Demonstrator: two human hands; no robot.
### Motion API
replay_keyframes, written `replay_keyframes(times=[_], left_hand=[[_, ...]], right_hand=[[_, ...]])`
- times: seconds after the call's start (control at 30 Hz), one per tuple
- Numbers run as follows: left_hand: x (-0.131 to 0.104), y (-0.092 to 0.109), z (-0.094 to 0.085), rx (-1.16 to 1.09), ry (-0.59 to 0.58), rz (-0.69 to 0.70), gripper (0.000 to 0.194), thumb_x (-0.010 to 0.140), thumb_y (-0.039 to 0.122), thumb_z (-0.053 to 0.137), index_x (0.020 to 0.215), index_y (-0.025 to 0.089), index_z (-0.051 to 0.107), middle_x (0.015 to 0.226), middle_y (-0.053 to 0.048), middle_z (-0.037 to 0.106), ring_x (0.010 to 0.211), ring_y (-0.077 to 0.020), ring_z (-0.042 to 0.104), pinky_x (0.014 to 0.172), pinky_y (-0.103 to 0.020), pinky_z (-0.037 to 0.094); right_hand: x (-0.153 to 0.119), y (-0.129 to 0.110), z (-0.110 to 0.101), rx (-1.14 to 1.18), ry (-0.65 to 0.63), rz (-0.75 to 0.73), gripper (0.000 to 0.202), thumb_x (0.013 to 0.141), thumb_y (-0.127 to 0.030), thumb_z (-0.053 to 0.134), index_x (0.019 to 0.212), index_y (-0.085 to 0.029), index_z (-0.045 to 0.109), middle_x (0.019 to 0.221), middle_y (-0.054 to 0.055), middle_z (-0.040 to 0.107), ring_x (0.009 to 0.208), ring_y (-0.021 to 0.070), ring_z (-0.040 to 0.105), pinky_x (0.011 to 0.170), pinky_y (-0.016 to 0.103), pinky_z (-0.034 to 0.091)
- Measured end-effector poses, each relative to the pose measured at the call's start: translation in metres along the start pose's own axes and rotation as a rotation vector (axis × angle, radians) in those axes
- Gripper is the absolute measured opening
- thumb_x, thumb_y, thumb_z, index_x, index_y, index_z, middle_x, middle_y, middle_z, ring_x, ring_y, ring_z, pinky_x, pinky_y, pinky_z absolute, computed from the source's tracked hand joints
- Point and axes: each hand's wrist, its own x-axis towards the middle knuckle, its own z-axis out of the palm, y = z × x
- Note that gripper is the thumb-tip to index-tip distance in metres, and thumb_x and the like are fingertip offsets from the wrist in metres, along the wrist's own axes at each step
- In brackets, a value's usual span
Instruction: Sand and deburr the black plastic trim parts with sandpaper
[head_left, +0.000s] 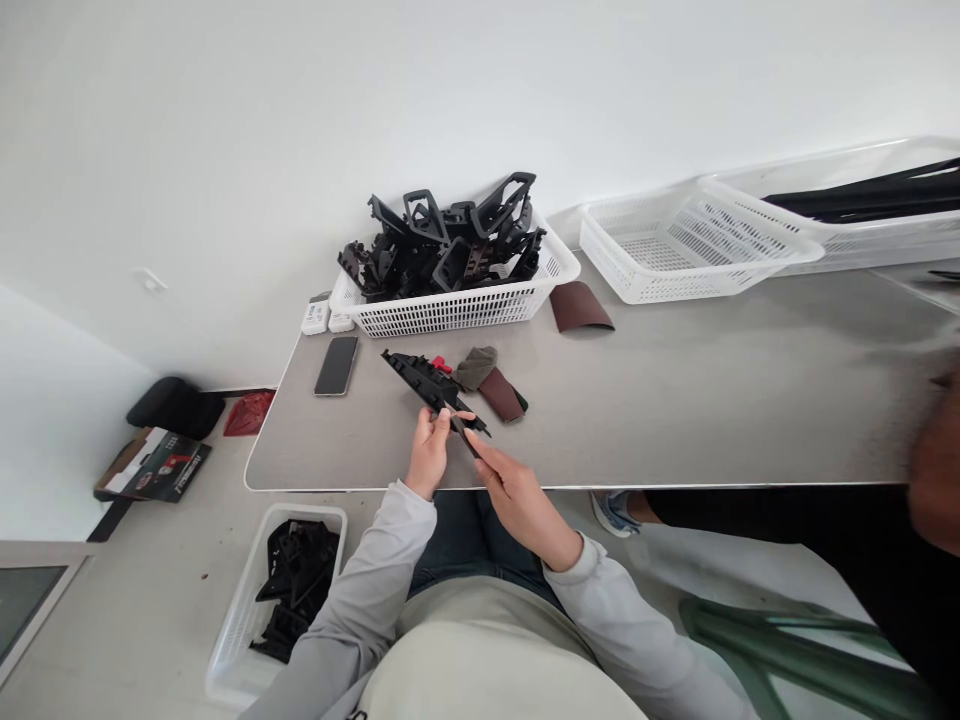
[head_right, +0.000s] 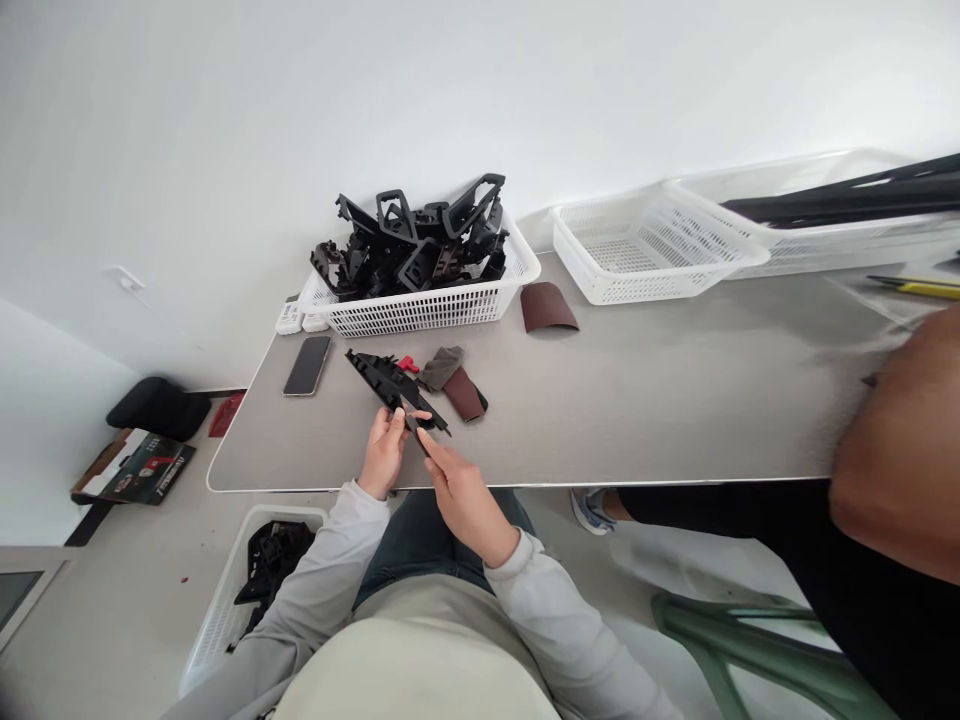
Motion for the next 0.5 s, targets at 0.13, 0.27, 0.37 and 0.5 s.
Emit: replay_keyframes(times=[0.13,0.27,0.37,0.5], left_hand=[[0.002,0.004,-0.001,-0.058,0.035,-0.013,0.042,0.077,0.055,0.061,0.095,0.019,0.049,0.084,-0.006,0.072,0.09,-0.0209,0.066,0.083,-0.035,0.047],[0.002,0.009,0.001,-0.111,0.032,-0.03,0.042,0.074,0.053,0.065,0.093,0.019,0.049,0.081,-0.006,0.072,0.091,-0.0217,0.067,0.083,-0.036,0.048],[0.001,0.01,0.005,-0.151,0.036,-0.037,0.044,0.072,0.053,0.068,0.094,0.018,0.05,0.08,-0.006,0.072,0.091,-0.0225,0.067,0.082,-0.036,0.049],[0.0,0.012,0.005,-0.204,0.126,-0.031,0.063,0.071,0.051,0.07,0.121,0.021,0.045,0.077,-0.003,0.071,0.085,-0.0209,0.068,0.078,-0.034,0.049]], right_hand=[[-0.001,0.001,0.001,0.062,-0.033,0.014,0.046,0.094,-0.03,0.038,0.137,-0.02,0.049,0.13,0.011,0.06,0.116,0.0232,0.058,0.096,0.042,0.048],[0.0,-0.001,0.002,0.115,0.005,0.018,0.046,0.094,-0.032,0.039,0.138,-0.021,0.048,0.13,0.01,0.06,0.111,0.0221,0.061,0.095,0.041,0.049],[0.003,-0.004,0.003,0.134,-0.023,0.012,0.046,0.093,-0.032,0.041,0.136,-0.021,0.051,0.127,0.011,0.062,0.11,0.0228,0.061,0.095,0.041,0.048],[-0.003,-0.003,0.005,0.231,-0.092,0.123,0.047,0.092,-0.038,0.044,0.135,-0.02,0.052,0.092,0.008,0.069,0.078,0.0175,0.063,0.074,0.034,0.054]])
